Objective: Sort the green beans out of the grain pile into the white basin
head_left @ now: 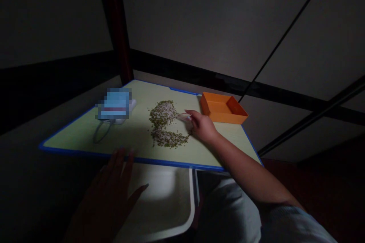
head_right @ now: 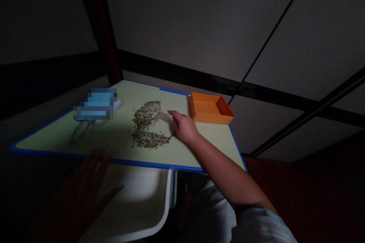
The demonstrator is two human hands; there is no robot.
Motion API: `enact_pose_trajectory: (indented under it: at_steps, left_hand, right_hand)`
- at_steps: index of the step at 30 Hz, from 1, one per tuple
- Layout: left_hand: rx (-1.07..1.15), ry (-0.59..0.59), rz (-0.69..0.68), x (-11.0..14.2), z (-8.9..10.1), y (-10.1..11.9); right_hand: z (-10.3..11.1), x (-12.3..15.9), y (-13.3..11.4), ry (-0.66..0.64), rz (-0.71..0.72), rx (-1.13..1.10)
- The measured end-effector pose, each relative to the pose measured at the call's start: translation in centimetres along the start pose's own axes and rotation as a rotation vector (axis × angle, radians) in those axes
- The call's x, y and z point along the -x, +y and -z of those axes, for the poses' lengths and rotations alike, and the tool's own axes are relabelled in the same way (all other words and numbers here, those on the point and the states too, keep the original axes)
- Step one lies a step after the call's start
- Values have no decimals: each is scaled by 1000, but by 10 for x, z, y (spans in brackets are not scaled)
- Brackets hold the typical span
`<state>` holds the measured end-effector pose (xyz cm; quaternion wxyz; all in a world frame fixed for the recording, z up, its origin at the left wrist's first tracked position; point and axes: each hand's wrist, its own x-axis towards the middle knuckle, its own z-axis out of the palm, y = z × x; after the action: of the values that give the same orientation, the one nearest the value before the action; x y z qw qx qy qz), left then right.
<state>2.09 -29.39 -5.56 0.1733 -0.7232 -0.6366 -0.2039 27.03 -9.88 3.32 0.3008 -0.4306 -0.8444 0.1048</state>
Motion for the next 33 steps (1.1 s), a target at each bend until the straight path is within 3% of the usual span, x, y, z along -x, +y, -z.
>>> enact_pose_trajectory:
  at_steps: [5,9,23,33]
  left_hand:
    - [-13,10,-2,2,-4,0]
    - [-2,27,0,2,-7,-2]
    - [10,4,68,1,-1,5]
    - [17,85,-12,4,-10,-5]
  right_hand:
    - [12,8,38,39,-41,-132]
    - [9,11,55,110,-61,-262]
    - [-2,3,56,62,-175,-525]
    - [-6,3,59,31,-200,-525]
